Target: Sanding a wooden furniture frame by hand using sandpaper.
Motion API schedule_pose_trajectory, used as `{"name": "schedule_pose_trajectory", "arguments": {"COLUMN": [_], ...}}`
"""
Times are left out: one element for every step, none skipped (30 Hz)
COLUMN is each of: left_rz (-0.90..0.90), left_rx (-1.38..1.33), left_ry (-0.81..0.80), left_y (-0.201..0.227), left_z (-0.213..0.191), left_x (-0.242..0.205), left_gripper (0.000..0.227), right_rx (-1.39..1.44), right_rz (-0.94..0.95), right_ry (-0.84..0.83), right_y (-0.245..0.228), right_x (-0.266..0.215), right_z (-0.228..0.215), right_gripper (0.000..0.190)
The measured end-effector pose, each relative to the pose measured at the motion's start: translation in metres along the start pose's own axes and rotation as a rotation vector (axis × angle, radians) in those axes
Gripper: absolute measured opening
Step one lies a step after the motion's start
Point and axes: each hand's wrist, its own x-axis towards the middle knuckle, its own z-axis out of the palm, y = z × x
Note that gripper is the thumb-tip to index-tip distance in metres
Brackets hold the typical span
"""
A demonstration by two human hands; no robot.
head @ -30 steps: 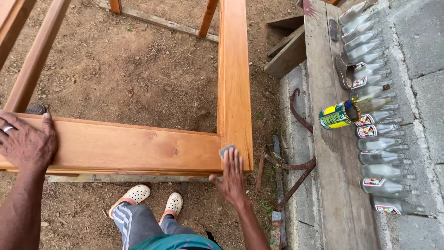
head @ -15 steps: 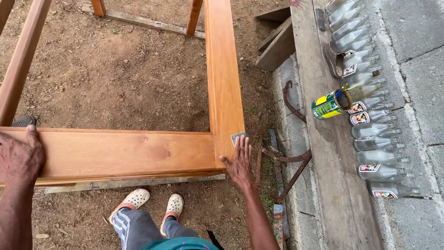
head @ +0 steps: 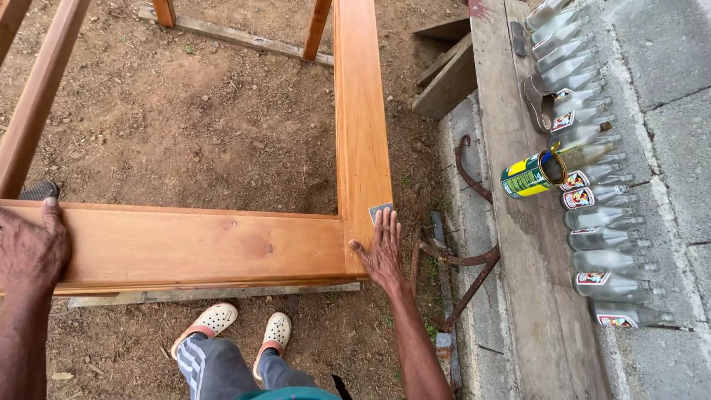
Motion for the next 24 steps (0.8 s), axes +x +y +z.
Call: {"name": "schedule_pose_trajectory", "arguments": {"left_rz": [0.001,-0.072,-0.145,-0.147,-0.047,0.052,0.051,-0.055,-0.163,-0.164,-0.176,-0.185,-0.182,-0.195,-0.208,-0.204,-0.160,-0.123,-0.127,-0.070,-0.013,-0.014,-0.083,-0.154], "left_rx": [0.002,-0.005,-0.012,-0.011,0.025,0.060,0.059,0.046,0.034,0.037,0.039,0.041,0.044,0.043,0.043,0.041,0.053,0.068,0.068,0.089,0.109,0.108,0.060,0.013], "left_ry": [-0.006,-0.029,-0.053,-0.055,0.005,0.071,0.073,0.024,-0.024,-0.028,-0.041,-0.051,-0.053,-0.070,-0.088,-0.080,-0.050,-0.027,-0.026,0.012,0.050,0.054,0.006,-0.048], "left_y": [0.006,0.015,0.024,0.014,0.003,-0.006,0.018,0.044,0.069,0.062,0.056,0.052,0.048,0.043,0.038,0.043,0.048,0.048,0.048,0.049,0.050,0.051,0.051,0.049], "left_z": [-0.003,-0.008,-0.013,-0.007,0.000,0.006,-0.010,-0.026,-0.042,-0.038,-0.033,-0.029,-0.025,-0.019,-0.014,-0.017,-0.020,-0.023,-0.026,-0.029,-0.032,-0.032,-0.031,-0.030], "left_x": [-0.006,-0.006,-0.006,-0.005,-0.003,0.001,-0.007,-0.014,-0.021,-0.019,-0.018,-0.014,-0.011,-0.008,-0.005,-0.004,-0.002,-0.007,-0.012,-0.015,-0.018,-0.016,-0.014,-0.015], "left_gripper": [0.089,0.088,0.087,0.087,0.085,0.082,0.082,0.081,0.079,0.079,0.078,0.077,0.077,0.075,0.073,0.073,0.074,0.075,0.075,0.077,0.078,0.078,0.082,0.085], "right_rx": [-0.001,-0.007,-0.013,-0.013,-0.034,-0.055,-0.055,-0.035,-0.014,-0.014,0.011,0.037,0.039,0.040,0.040,0.043,0.026,0.006,0.005,-0.034,-0.074,-0.074,-0.055,-0.037], "right_rz": [0.005,-0.004,-0.014,-0.014,-0.003,0.003,0.001,0.008,0.015,0.017,0.016,0.015,0.019,0.020,0.022,0.019,0.001,-0.016,-0.020,-0.037,-0.054,-0.057,-0.060,-0.061], "right_ry": [-0.004,0.005,0.013,0.010,-0.006,-0.016,-0.015,-0.014,-0.014,-0.019,-0.010,0.003,0.002,-0.008,-0.018,-0.011,-0.003,-0.004,-0.006,-0.012,-0.017,-0.015,-0.022,-0.036], "right_y": [-0.006,-0.013,-0.020,-0.025,-0.029,-0.033,-0.030,-0.027,-0.024,-0.018,-0.011,-0.005,-0.007,-0.009,-0.012,-0.015,-0.019,-0.023,-0.026,-0.028,-0.030,-0.025,-0.021,-0.018], "right_x": [-0.023,-0.036,-0.050,-0.066,-0.082,-0.093,-0.083,-0.074,-0.065,-0.050,-0.035,-0.019,-0.024,-0.030,-0.036,-0.050,-0.064,-0.084,-0.090,-0.092,-0.094,-0.079,-0.063,-0.052], "right_z": [-0.002,-0.004,-0.007,-0.008,-0.009,-0.010,-0.009,-0.009,-0.009,-0.007,-0.005,-0.003,-0.006,-0.009,-0.013,-0.010,-0.007,-0.003,-0.005,-0.006,-0.008,-0.008,-0.008,-0.007], "right_gripper": [0.132,0.131,0.131,0.131,0.130,0.129,0.129,0.128,0.128,0.128,0.129,0.129,0.129,0.129,0.130,0.130,0.130,0.130,0.130,0.130,0.131,0.131,0.131,0.131]}}
